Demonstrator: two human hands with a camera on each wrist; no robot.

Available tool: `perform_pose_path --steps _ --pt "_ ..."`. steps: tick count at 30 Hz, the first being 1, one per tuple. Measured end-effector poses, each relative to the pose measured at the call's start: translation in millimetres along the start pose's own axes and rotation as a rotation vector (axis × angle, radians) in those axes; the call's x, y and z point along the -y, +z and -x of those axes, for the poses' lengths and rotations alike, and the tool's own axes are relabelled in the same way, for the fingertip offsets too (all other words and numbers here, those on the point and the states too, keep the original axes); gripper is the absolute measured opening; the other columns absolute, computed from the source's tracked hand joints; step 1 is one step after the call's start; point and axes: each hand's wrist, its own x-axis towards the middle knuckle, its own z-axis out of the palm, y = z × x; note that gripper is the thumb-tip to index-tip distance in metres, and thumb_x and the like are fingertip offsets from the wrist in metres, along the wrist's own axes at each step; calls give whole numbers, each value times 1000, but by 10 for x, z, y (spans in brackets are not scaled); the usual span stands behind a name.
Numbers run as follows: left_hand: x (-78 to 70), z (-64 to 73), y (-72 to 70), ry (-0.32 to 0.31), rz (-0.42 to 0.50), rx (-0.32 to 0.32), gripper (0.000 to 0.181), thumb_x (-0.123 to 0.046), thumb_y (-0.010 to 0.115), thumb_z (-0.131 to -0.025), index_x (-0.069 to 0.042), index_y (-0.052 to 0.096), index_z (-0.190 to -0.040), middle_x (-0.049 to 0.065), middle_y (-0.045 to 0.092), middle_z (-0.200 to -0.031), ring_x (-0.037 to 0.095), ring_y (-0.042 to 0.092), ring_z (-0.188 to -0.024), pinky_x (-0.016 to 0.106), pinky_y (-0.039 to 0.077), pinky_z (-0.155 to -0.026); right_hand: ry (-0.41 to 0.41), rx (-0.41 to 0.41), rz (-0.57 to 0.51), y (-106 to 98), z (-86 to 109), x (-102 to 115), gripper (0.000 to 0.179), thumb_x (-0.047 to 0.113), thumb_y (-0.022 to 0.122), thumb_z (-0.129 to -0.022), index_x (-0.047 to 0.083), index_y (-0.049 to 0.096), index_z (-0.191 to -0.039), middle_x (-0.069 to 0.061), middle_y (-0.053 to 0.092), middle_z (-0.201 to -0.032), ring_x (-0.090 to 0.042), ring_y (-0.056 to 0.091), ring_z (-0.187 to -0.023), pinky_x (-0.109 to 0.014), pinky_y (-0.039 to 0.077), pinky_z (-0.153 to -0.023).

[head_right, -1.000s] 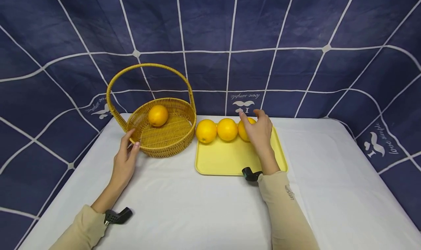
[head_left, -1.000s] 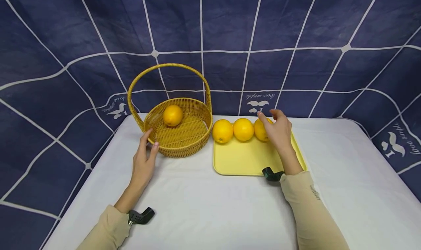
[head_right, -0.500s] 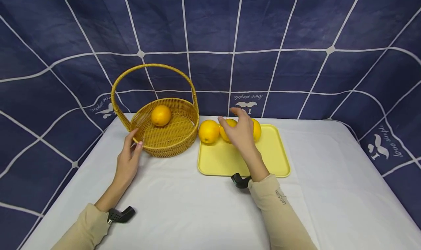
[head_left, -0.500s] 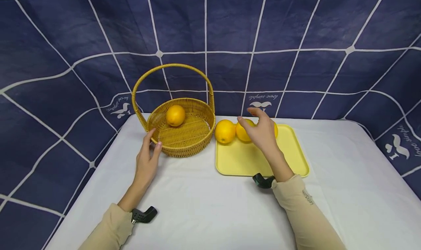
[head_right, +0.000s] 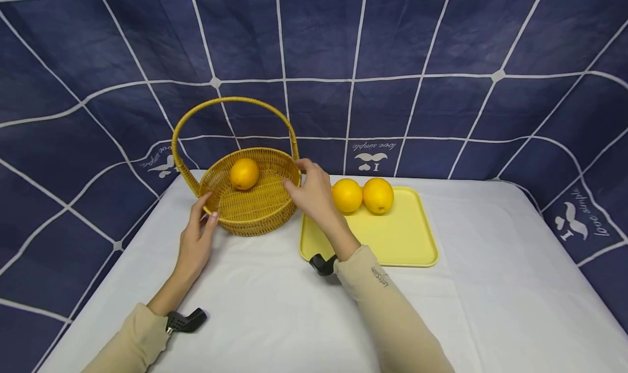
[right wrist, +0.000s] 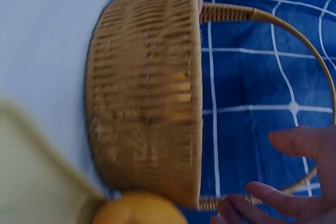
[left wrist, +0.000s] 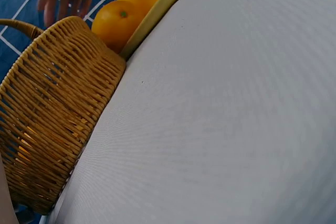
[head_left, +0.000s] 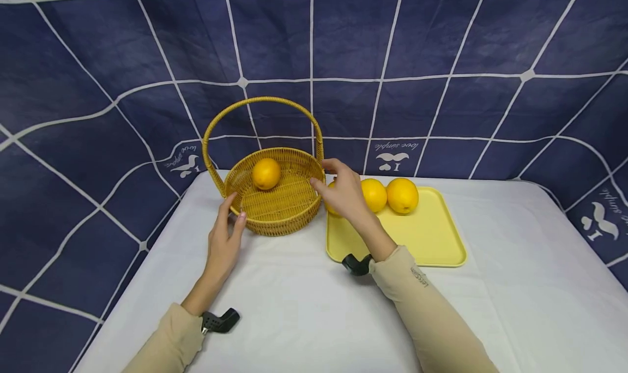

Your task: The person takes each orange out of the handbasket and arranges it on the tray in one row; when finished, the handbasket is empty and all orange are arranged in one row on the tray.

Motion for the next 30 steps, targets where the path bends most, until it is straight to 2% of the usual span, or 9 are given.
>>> perform_pose_path --steps 7,13,17,23,30 --pt "-1 -2 1 4 4 -2 57 -41 53 -111 -36 34 -164 -1 32 -173 31 34 -157 57 30 -128 69 83 -49 339 -245 214 55 29 75 -98 4 60 -145 -13 64 -143 -29 61 -131 -41 51 -112" --pt "-1 -1 0 12 5 -9 57 -39 53 -111 -30 36 -164 -1 34 -172 31 36 -156 58 31 -127 139 99 -91 579 -422 281 58 31 75 -98 3 58 -145 -14 63 -143 -29 64 -129 -40 54 -108" --pt "7 7 6 9 6 0 58 -40 53 -111 -28 36 -164 -1 33 -172 30 35 -157 58 30 -127 214 104 -121 725 -500 286 59 35 75 -98 5 58 -145 -15 63 -143 -30 61 -131 -43 54 -107" --pt "12 29 9 -9 -2 4 57 -41 53 -111 -31 35 -164 -1 32 -172 29 33 -158 57 29 -128 343 107 -184 946 -587 318 66 42 75 -96 5 57 -147 -16 61 -146 -32 57 -133 -45 52 -109" --pt "-18 17 1 -11 -11 4 57 -44 52 -111 -35 34 -164 -1 32 -173 29 33 -158 57 30 -128 412 93 -249 1073 -722 486 72 39 77 -96 2 50 -151 -17 55 -150 -34 52 -139 -46 48 -115"
